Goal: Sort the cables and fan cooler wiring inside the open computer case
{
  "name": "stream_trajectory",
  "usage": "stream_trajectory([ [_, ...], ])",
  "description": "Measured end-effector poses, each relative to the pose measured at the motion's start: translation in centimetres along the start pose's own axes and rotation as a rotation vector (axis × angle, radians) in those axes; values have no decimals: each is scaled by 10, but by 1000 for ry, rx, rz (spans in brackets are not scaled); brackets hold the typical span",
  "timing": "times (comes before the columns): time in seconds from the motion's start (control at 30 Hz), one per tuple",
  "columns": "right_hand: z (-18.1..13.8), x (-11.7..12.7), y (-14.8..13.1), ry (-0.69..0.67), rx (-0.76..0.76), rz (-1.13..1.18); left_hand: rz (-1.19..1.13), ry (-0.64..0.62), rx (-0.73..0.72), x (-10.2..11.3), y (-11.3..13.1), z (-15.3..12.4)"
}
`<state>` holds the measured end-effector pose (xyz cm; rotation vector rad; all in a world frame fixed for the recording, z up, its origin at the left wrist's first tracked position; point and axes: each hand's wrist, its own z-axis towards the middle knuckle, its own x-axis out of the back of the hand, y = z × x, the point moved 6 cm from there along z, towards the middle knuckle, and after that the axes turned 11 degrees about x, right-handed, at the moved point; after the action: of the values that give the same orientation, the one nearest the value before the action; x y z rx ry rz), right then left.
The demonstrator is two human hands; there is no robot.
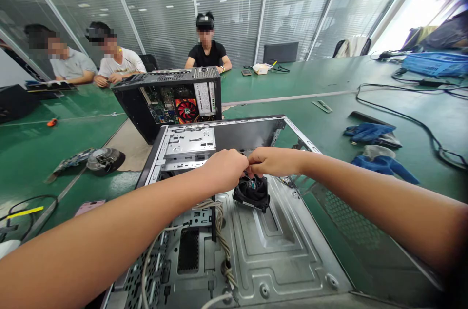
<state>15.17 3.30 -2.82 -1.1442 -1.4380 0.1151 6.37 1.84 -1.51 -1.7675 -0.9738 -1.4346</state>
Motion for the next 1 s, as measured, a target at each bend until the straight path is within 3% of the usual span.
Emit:
stream_trajectory([
  [0.6, -1, 3, 2, 24, -23, -45, 44, 84, 52, -1, -6, 1],
  [1.0, 1, -1, 2, 12, 4, 1, -5, 41, 47, 0, -2, 0],
])
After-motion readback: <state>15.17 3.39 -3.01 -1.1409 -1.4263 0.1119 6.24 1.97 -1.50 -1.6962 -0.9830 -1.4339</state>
